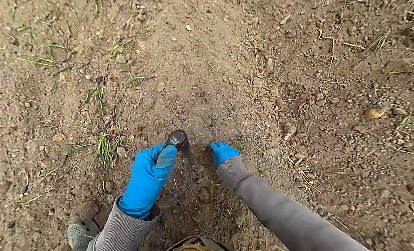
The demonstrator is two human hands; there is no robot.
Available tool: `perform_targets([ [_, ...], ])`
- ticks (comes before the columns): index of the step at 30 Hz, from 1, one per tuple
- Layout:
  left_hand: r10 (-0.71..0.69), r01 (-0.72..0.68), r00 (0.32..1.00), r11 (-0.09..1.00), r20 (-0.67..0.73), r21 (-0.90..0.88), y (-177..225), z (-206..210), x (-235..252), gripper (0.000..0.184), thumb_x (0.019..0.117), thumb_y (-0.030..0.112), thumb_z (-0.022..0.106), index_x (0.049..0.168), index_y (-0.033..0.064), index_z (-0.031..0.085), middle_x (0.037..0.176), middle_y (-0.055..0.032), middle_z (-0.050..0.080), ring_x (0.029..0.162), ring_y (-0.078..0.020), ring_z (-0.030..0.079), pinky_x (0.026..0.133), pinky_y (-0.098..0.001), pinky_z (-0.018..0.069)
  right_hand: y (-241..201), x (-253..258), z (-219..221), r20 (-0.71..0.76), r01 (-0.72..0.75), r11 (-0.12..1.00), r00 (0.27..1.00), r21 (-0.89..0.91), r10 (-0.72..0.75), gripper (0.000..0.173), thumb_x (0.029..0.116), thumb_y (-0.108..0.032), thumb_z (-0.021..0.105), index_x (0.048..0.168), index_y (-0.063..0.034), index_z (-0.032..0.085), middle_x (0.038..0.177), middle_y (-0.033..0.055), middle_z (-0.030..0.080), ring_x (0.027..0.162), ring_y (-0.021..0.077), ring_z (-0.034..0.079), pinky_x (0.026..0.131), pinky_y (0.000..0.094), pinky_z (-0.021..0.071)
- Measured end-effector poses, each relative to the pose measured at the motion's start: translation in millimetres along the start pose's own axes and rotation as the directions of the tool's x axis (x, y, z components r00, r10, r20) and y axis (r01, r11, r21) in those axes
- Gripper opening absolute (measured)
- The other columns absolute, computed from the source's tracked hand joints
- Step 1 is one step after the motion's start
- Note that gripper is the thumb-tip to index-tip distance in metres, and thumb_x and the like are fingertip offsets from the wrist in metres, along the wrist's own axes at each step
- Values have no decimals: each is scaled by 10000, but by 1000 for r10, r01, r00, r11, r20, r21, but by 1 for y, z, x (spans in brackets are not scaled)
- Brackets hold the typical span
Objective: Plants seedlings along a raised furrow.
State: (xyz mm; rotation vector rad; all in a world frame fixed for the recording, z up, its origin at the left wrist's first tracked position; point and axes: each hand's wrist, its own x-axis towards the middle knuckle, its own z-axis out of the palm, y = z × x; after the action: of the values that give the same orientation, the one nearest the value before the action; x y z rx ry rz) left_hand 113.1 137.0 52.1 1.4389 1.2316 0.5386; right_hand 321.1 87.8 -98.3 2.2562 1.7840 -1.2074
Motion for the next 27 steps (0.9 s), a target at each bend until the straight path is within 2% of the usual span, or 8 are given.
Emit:
perform_targets([
  [2,-59,57,998,997,-26,-59,-43,8,12,456,999,532,507,707,186,567,479,69,450,381,-30,416,380,-200,371,-13,-12,-19,-17,16,998,1000,62,-14,407,1074,-188,536,1466,-80,524,1403,190,616,1207,368,663,1000,566,527],
  [5,-136,137,991,972,19,-190,-80,6,19,484,1035,552,453,863,128,612,491,52,462,368,-31,403,363,-181,363,-34,-10,-36,104,162,986,981,46,-166,328,1082,-149,497,1386,-70,592,1404,176,611,1211,356,660,1006,565,527],
  [11,58,-43,997,971,59,-235,-24,-42,-21,535,908,707,580,867,187,698,524,55,509,416,-11,461,410,-159,403,-77,35,7,396,150,982,913,-113,-94,373,998,-67,595,1369,-41,623,1455,236,560,1312,440,571,1024,660,477],
  [15,199,-198,980,979,9,-53,-10,-78,-51,605,974,702,453,1128,182,721,639,102,590,492,34,490,466,-159,442,-49,17,39,-14,309,933,948,-182,-317,340,1020,-264,521,1236,-93,722,1340,142,661,1250,353,623,998,565,525],
  [18,-3,-6,994,997,-107,-82,-59,-68,-45,755,859,809,529,1154,148,745,604,90,551,470,-13,460,456,-209,430,-60,27,33,-376,438,883,800,-165,-467,260,962,-221,608,1116,-94,774,1172,118,739,1111,331,700,910,533,584],
  [20,-75,56,984,990,-159,-126,-87,-57,-44,805,838,834,520,1109,103,718,591,103,527,466,-16,460,454,-219,431,-100,41,8,-302,466,877,825,-117,-478,264,987,-197,599,1168,-84,756,1187,128,720,1131,332,679,937,529,564],
  [25,-8,-44,965,980,-262,-195,-103,-40,-62,926,859,830,489,1343,58,658,672,79,611,476,3,443,456,-222,437,-227,97,-19,56,532,839,847,-114,-529,326,1049,-209,524,1311,-115,695,1354,140,644,1283,342,600,1024,542,521],
  [27,16,-64,958,985,-286,-158,-110,-37,-66,985,858,856,448,1325,16,666,884,-13,740,552,16,519,537,-225,490,-273,124,-12,162,536,834,841,-130,-516,377,1060,-212,522,1416,-140,623,1446,165,587,1345,370,558,1053,577,493],
])
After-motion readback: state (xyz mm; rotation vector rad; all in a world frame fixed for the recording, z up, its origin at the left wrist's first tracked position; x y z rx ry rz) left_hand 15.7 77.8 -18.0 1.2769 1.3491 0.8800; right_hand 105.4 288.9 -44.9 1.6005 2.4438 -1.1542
